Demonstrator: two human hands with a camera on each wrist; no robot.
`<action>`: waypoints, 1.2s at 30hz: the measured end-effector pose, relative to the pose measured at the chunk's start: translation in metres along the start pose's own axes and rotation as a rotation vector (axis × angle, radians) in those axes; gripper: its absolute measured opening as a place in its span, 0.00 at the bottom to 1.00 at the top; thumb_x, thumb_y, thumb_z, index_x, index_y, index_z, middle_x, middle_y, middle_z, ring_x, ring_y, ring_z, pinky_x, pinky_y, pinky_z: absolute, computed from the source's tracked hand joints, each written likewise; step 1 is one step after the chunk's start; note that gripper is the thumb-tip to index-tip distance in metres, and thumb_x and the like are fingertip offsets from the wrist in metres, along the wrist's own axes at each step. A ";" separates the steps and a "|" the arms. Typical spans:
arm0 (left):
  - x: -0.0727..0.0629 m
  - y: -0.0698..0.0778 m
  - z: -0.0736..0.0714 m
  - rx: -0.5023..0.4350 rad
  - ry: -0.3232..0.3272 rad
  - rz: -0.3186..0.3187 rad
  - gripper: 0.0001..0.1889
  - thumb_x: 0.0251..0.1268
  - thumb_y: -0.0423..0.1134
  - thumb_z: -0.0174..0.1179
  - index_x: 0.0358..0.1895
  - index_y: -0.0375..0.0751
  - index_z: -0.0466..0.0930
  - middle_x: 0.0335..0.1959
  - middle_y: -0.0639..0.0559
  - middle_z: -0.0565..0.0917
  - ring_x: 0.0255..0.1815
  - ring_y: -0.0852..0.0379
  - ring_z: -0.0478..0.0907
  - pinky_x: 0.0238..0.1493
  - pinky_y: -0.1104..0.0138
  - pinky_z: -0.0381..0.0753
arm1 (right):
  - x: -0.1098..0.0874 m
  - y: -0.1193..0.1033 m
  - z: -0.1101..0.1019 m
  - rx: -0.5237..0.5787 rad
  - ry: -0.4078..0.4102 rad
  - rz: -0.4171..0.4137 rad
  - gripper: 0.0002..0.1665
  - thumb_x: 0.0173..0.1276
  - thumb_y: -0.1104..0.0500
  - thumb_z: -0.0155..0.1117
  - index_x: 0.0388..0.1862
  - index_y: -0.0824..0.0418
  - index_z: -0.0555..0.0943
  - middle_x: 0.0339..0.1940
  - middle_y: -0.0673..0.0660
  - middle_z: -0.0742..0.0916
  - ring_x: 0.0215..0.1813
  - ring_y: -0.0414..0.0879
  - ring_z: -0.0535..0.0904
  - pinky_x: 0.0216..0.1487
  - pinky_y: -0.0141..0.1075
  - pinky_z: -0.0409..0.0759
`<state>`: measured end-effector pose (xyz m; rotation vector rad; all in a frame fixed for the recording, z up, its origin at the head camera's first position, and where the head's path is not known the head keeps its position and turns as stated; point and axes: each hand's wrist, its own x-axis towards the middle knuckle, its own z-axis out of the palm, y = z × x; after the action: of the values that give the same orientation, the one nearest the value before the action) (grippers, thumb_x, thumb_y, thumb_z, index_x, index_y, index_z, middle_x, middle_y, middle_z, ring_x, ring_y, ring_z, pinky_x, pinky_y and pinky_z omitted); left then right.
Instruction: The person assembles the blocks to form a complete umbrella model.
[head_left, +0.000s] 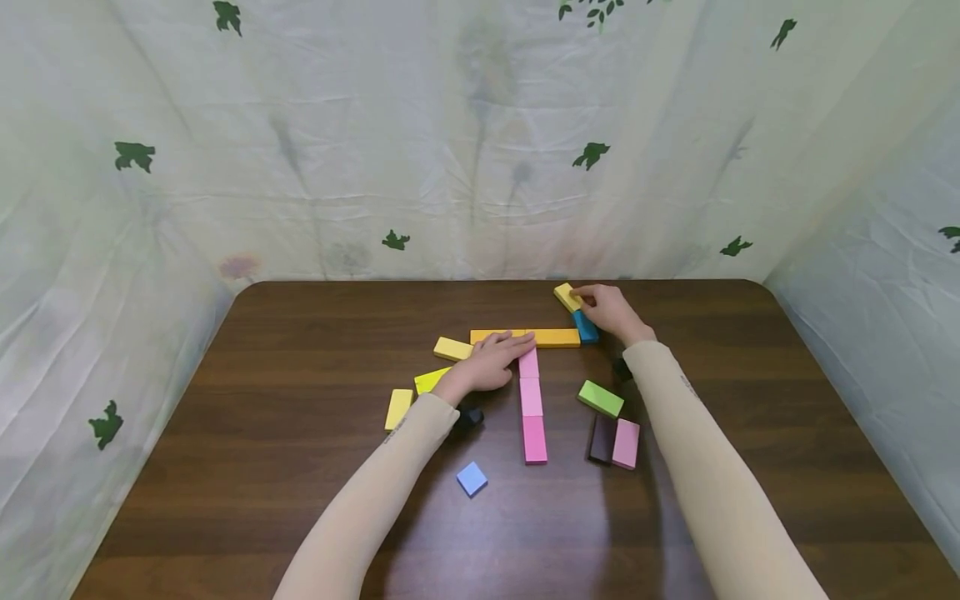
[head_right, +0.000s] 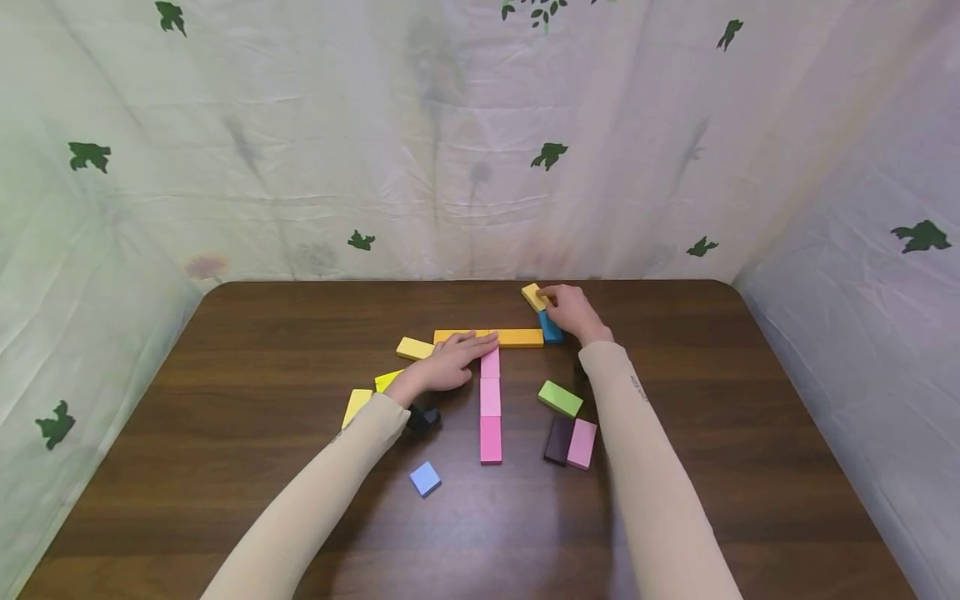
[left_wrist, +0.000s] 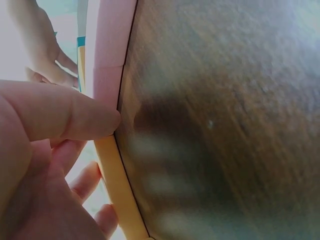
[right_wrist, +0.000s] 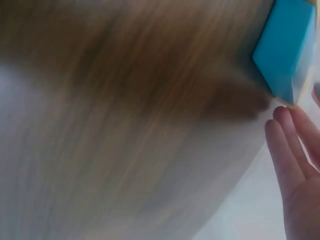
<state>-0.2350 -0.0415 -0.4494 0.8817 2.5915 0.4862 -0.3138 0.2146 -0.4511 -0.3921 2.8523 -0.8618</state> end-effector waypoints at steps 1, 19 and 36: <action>0.000 0.000 0.000 0.000 0.003 0.003 0.33 0.67 0.29 0.48 0.75 0.52 0.56 0.76 0.60 0.52 0.75 0.48 0.44 0.68 0.44 0.46 | -0.002 0.001 -0.001 0.012 -0.011 -0.005 0.24 0.68 0.68 0.52 0.63 0.67 0.74 0.50 0.67 0.80 0.44 0.55 0.74 0.44 0.44 0.73; 0.000 -0.002 0.002 0.015 0.021 0.020 0.32 0.67 0.29 0.48 0.75 0.50 0.56 0.76 0.57 0.54 0.75 0.46 0.46 0.67 0.45 0.48 | -0.036 0.003 -0.008 0.055 -0.079 -0.061 0.25 0.65 0.64 0.63 0.61 0.67 0.76 0.59 0.69 0.75 0.58 0.63 0.72 0.58 0.55 0.70; 0.001 -0.001 0.003 0.002 0.023 0.019 0.32 0.67 0.30 0.48 0.75 0.51 0.56 0.76 0.57 0.54 0.75 0.46 0.45 0.68 0.45 0.47 | -0.040 0.007 -0.005 0.010 -0.046 -0.116 0.24 0.66 0.63 0.64 0.60 0.69 0.76 0.58 0.69 0.75 0.55 0.62 0.73 0.57 0.53 0.71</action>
<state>-0.2351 -0.0415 -0.4524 0.9077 2.6068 0.5024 -0.2774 0.2340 -0.4489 -0.5730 2.8052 -0.8744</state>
